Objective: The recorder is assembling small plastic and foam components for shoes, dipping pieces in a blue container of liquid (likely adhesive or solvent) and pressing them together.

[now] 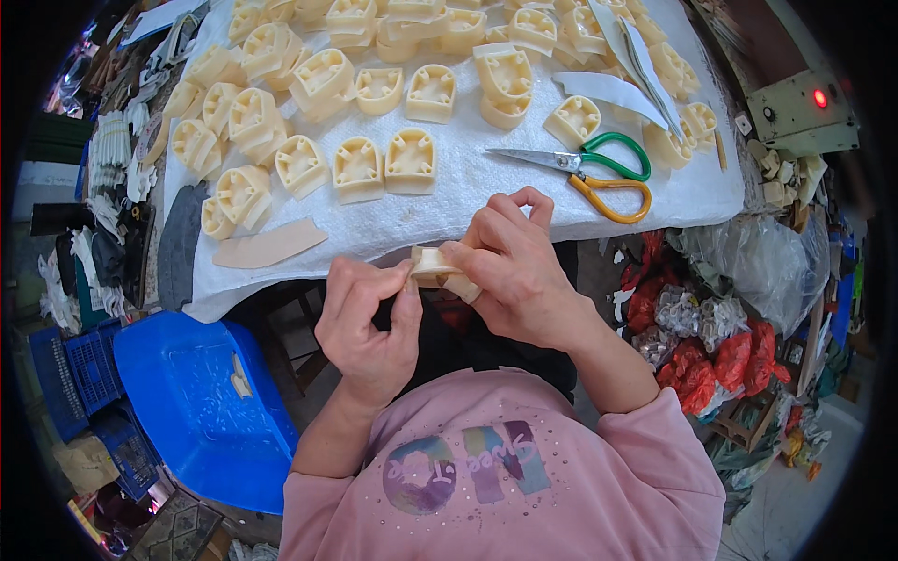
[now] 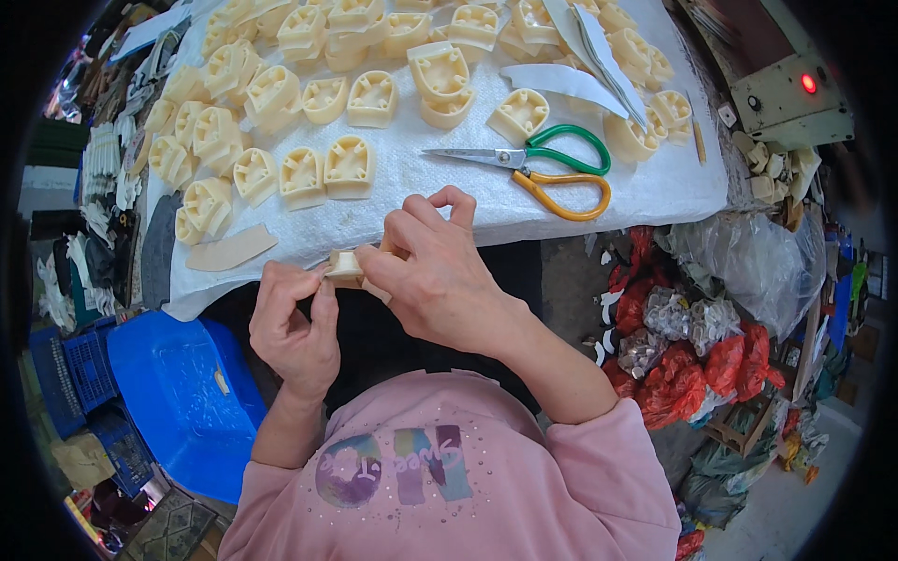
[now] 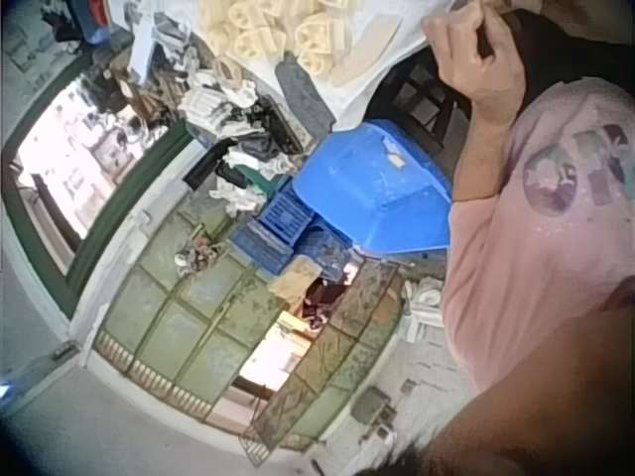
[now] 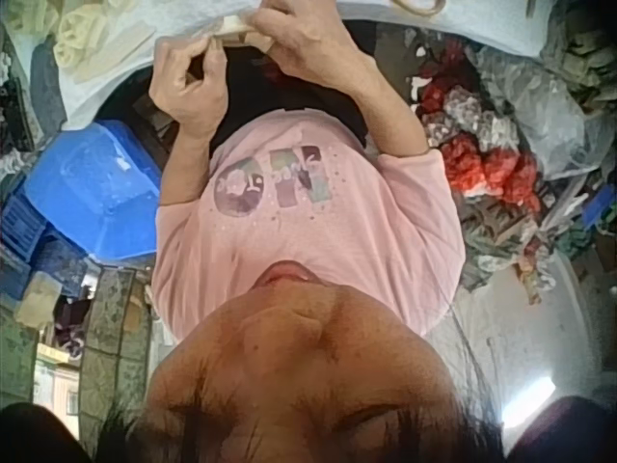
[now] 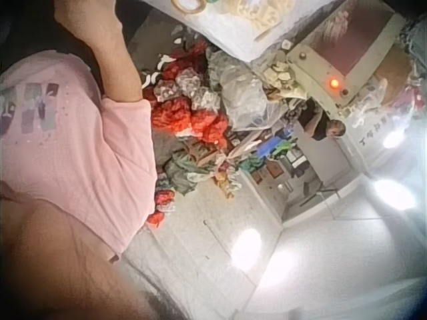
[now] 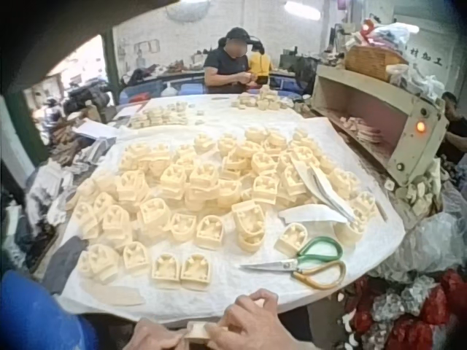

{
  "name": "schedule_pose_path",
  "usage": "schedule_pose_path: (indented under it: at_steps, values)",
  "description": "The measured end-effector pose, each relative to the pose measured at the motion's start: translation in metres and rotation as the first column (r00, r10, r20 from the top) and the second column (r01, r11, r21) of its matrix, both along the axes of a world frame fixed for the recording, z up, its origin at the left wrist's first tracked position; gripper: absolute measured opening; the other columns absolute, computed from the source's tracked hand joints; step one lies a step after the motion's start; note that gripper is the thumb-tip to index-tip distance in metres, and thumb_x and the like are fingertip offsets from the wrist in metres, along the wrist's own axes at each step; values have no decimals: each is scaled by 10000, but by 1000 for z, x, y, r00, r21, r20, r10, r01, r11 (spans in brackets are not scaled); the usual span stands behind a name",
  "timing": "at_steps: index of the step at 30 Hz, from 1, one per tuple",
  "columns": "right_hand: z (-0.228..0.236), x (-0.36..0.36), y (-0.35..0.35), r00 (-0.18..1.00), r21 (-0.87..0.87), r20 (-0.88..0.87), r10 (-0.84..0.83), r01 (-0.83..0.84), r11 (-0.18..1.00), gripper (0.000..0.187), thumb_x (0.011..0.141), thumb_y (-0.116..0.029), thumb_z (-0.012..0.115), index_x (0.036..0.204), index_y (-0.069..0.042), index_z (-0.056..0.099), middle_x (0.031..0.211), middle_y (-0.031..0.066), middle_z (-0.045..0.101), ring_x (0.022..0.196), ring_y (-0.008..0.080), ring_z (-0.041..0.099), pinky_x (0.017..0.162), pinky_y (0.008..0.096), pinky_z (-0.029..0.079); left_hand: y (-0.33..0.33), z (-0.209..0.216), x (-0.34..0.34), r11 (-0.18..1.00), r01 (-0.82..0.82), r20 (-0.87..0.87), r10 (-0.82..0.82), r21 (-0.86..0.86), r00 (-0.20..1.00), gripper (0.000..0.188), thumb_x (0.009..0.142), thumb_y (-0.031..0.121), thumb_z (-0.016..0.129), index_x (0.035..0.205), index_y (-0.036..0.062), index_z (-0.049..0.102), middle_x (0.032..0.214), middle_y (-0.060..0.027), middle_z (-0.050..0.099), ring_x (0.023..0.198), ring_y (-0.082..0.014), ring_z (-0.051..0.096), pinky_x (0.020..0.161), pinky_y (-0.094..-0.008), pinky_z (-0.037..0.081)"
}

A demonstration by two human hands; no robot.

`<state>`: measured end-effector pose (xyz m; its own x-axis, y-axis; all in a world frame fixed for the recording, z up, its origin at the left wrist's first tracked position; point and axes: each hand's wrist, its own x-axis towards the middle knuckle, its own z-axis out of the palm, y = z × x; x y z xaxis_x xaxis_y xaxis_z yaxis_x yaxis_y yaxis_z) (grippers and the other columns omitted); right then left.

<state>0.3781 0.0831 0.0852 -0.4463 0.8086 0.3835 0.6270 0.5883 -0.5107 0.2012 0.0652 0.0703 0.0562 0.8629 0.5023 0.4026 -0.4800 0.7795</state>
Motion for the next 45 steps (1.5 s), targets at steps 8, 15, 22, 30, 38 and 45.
schedule_pose_path:
  at_steps: [8, 15, 22, 30, 38, 45]
  values:
    - [-13, 6, 2, 975, 1, -219, 33, -34, 999, 378, 642, -21, 687, 996, -116, 595, 792, 32, 481, 778, 217, 477, 792, 407, 268, 4, -12, -7, 964, 185, 340, -112, -190, 934, 164, 777, 64, 723, 906, -4, 647, 814, -70, 581, 757, -160, 538, 662, -262, 443]
    - [-11, 9, 1, 973, -41, -206, 100, -111, 993, 392, 624, 10, 652, 995, -105, 592, 795, 32, 476, 776, 217, 473, 794, 409, 267, 14, -13, -7, 957, 280, 232, -257, -70, 938, 161, 848, 139, 676, 894, -4, 618, 771, -54, 557, 714, -144, 482, 587, -249, 377]
    - [-2, 7, 0, 976, -99, -133, 172, -186, 978, 334, 602, 12, 655, 903, -119, 589, 789, 21, 452, 843, 216, 462, 854, 454, 273, 17, -1, -2, 958, 224, -89, -211, 177, 974, 199, 847, 150, 676, 799, -18, 580, 595, -58, 482, 520, -155, 407, 484, -266, 327]
    - [-8, 11, 3, 969, 68, -213, 124, -112, 991, 334, 596, -30, 686, 904, -140, 621, 854, -15, 534, 871, 199, 492, 837, 444, 267, 5, 10, 8, 981, 181, 164, -191, 73, 968, 170, 709, 54, 759, 822, 43, 632, 695, -48, 489, 595, -190, 460, 517, -272, 359]
    - [-4, 5, 1, 993, 238, -79, 85, -64, 969, 334, 603, -160, 709, 931, -158, 643, 993, -3, 573, 917, 206, 499, 851, 431, 271, 3, 0, -6, 942, 122, -156, -76, 312, 985, 356, 561, -66, 728, 870, 94, 654, 755, -36, 474, 685, -231, 475, 605, -324, 390]
    - [2, 9, -23, 808, -83, -572, -142, 115, 990, 504, 699, -104, 785, 1146, -49, 560, 1190, 154, 486, 1063, 246, 490, 871, 312, 435, 4, -2, -20, 970, 1, -90, 22, 241, 996, 349, 612, -84, 729, 889, 102, 630, 776, -45, 461, 698, -233, 468, 675, -353, 422]
